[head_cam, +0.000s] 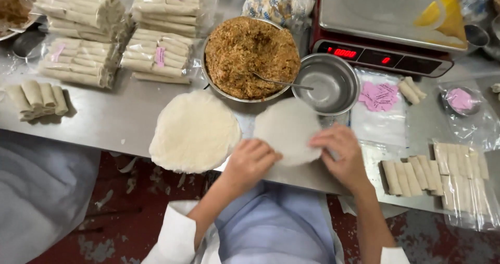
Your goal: Manually filling and rolling thin wrappers to produce cracker rolls in a food production facility.
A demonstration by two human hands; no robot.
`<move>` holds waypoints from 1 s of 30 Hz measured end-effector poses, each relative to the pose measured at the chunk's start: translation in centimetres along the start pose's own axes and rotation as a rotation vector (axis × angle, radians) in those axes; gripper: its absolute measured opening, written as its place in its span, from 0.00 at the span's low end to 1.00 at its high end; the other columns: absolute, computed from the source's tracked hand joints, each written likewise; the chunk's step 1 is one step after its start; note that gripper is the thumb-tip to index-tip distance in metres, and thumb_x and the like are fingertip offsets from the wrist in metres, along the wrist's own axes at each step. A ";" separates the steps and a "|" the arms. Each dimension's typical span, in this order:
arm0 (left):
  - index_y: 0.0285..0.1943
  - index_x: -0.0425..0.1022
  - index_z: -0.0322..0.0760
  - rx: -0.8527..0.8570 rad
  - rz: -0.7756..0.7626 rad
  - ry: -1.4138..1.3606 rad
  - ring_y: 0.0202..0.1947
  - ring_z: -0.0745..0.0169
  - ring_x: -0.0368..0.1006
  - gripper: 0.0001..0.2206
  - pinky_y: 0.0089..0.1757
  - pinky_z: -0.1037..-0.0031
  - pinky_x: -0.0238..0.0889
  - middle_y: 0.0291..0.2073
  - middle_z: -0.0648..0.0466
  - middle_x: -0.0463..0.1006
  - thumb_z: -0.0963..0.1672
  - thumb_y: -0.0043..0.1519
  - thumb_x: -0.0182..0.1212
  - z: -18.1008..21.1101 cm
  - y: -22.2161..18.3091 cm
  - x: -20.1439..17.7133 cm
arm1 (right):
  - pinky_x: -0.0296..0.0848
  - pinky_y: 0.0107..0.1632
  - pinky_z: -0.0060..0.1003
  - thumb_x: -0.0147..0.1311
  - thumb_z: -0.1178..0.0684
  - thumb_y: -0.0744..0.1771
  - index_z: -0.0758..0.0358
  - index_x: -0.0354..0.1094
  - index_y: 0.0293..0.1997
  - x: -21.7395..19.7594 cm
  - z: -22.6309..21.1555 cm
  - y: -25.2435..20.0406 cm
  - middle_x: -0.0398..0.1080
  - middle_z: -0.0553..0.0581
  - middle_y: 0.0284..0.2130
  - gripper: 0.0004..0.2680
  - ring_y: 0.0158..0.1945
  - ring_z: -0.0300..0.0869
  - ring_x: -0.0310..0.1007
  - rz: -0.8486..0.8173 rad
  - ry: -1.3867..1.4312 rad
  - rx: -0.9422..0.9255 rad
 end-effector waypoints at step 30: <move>0.65 0.71 0.33 -0.169 -0.244 0.213 0.63 0.51 0.68 0.18 0.60 0.62 0.58 0.58 0.44 0.73 0.46 0.69 0.54 -5.1 -3.4 5.9 | 0.68 0.62 0.47 0.49 0.55 0.71 0.65 0.73 0.57 6.9 -4.1 3.9 0.73 0.65 0.51 0.10 0.58 0.56 0.73 0.051 -0.340 -0.230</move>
Point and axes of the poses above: each hand's wrist, its own y-axis towards the middle knuckle, its own x-axis out of the palm, z = x × y, the point moved 10 cm from there along y, towards the middle knuckle
